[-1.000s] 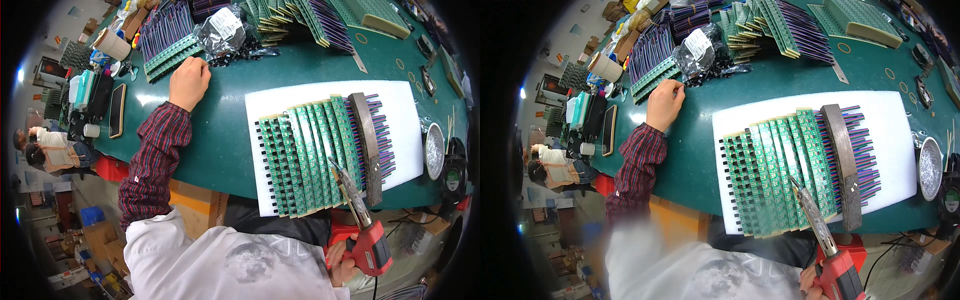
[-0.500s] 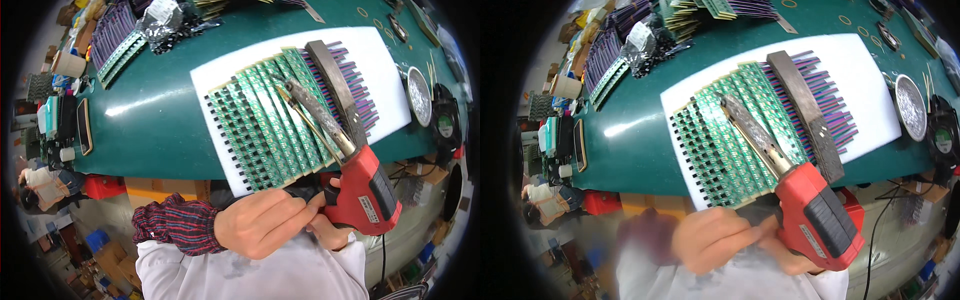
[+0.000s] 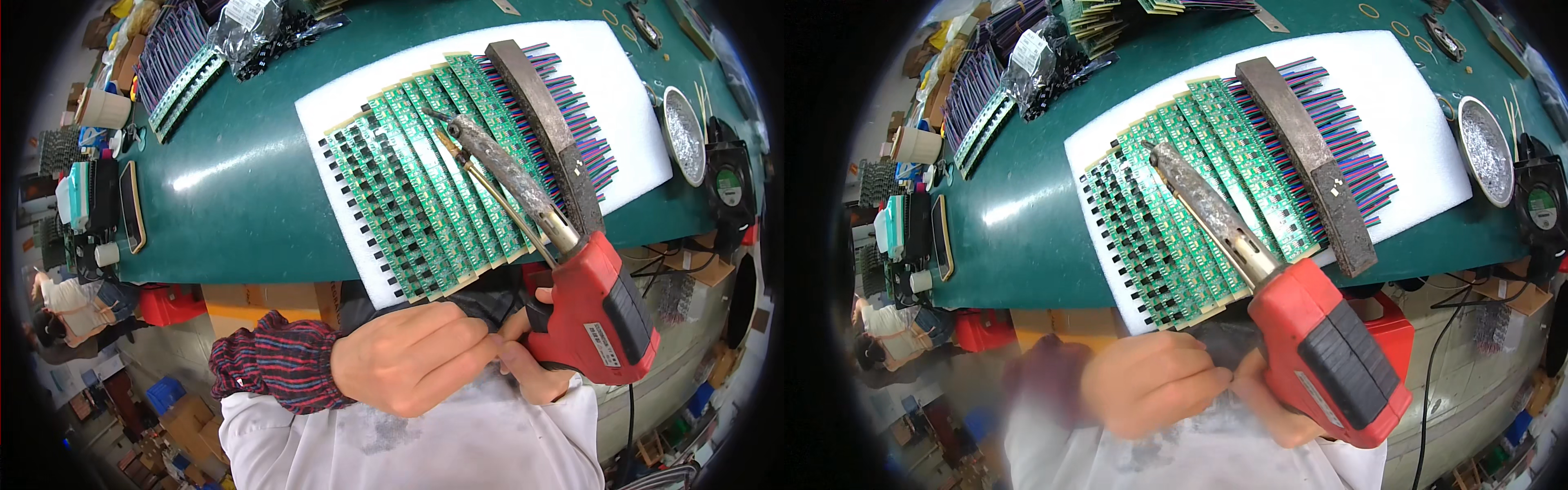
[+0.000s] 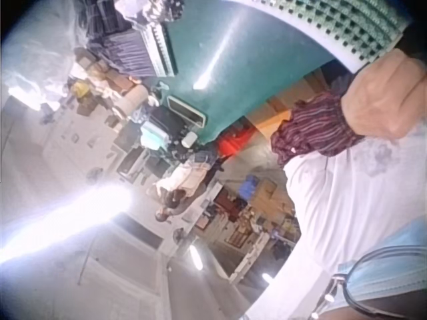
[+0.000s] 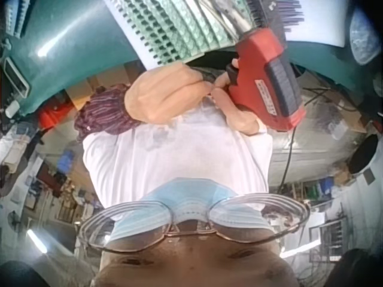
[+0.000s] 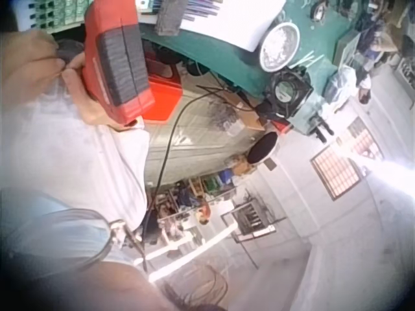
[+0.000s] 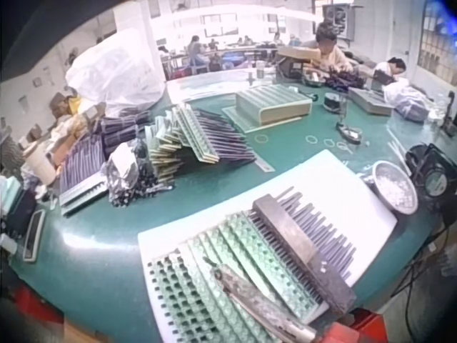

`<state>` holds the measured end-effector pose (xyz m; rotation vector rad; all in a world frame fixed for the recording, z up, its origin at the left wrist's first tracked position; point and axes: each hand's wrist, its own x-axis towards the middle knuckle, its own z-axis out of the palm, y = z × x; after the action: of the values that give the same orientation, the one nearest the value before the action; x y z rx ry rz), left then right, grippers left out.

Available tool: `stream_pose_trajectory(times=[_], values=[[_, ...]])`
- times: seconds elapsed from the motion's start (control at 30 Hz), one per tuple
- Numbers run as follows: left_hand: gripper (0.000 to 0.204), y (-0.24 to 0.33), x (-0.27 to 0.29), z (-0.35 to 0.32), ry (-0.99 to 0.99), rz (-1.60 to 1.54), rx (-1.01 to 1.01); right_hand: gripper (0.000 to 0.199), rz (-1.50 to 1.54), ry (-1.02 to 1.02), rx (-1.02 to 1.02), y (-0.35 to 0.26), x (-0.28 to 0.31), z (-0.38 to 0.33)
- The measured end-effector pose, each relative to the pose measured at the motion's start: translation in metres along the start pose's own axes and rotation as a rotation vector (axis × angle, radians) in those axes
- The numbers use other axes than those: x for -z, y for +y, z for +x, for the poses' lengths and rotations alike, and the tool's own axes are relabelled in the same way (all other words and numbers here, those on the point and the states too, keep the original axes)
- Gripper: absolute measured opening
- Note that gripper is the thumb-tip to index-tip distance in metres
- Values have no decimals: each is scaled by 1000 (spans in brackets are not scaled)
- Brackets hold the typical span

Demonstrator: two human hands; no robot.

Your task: The person repeatedly picks up electronic components by hand, positions them onto circuit boards, and solders them using a soldering iron.

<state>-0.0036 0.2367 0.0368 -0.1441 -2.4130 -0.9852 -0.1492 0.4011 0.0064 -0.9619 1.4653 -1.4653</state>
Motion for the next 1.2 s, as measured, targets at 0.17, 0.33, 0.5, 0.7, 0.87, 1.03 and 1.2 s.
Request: stream_pose_trajectory(times=[0.17,0.33,0.5,0.7,0.87,1.03,1.2], values=[[36,-3,5,-2,-91,-80,31,62,-40,-101,60,4,5,-1],[29,0,12,-3,-152,-138,93,67,-50,-233,127,11,16,-5],[25,-16,11,-3,102,124,264,71,121,-377,216,21,38,-17],[27,-42,0,-9,285,218,385,47,289,-320,10,16,56,-48],[26,-42,-1,-8,275,243,407,37,389,-183,-145,13,52,-76],[25,-43,0,-8,287,223,406,37,348,117,-288,4,32,-93],[25,-42,1,-9,279,206,426,48,235,-62,-234,18,41,-90]])
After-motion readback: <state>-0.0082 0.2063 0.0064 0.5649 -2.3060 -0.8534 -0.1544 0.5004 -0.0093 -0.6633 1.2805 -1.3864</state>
